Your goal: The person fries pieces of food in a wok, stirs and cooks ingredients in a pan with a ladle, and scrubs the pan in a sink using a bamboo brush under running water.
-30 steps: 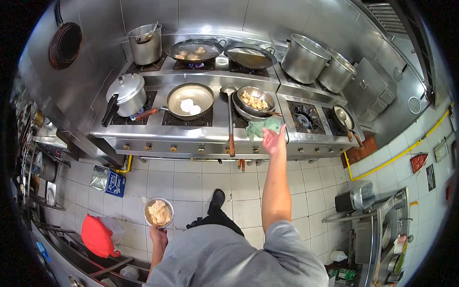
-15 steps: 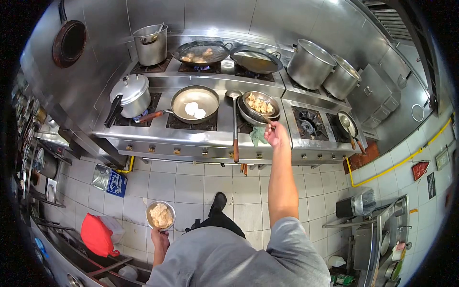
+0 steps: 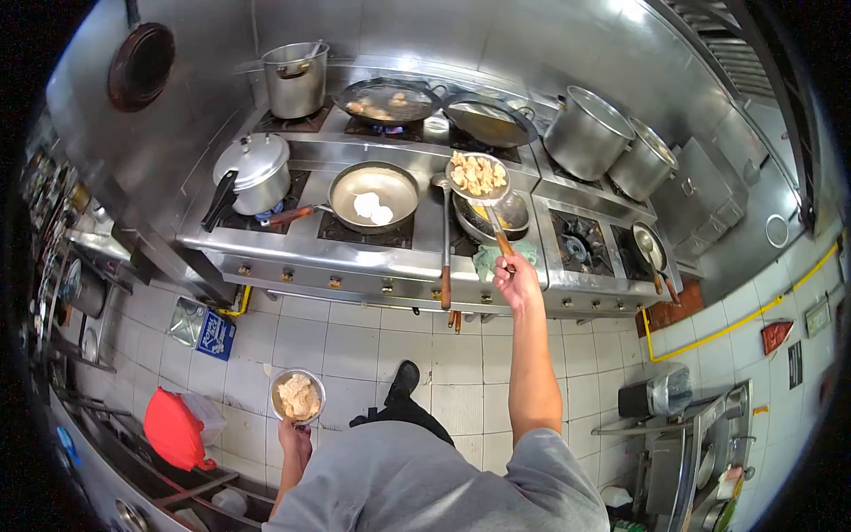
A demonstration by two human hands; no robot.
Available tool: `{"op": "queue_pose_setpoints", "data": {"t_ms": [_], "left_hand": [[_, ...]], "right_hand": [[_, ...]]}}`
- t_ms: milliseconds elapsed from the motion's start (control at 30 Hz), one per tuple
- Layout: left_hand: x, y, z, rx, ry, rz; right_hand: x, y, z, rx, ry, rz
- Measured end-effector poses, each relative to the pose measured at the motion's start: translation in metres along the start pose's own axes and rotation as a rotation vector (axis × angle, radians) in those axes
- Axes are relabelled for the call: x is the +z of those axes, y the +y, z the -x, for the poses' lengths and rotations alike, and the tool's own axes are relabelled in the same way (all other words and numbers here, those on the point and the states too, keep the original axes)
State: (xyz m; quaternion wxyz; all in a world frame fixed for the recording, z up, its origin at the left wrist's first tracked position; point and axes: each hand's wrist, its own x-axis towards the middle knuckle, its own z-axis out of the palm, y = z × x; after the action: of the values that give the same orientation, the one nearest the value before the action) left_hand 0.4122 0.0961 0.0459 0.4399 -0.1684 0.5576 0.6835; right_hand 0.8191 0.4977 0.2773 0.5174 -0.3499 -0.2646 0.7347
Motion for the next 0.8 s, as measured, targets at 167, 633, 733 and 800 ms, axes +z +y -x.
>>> {"op": "queue_pose_setpoints", "data": {"t_ms": [167,633,733,800], "left_hand": [[0.002,0.007,0.003,0.032,-0.023,0.004],[-0.038,0.022,0.017,0.103,0.057,0.083],[-0.046,0.023,0.014,0.110,0.072,0.095],[-0.047,0.023,0.012,0.110,0.100,0.100]], "right_hand": [[0.062,0.039,-0.018,-0.054,-0.022,0.247],[0.066,0.175,-0.049,-0.346,0.185,0.577],[0.069,0.147,-0.048,-0.422,0.218,0.190],[0.069,0.118,-0.042,-0.389,0.251,0.050]]}}
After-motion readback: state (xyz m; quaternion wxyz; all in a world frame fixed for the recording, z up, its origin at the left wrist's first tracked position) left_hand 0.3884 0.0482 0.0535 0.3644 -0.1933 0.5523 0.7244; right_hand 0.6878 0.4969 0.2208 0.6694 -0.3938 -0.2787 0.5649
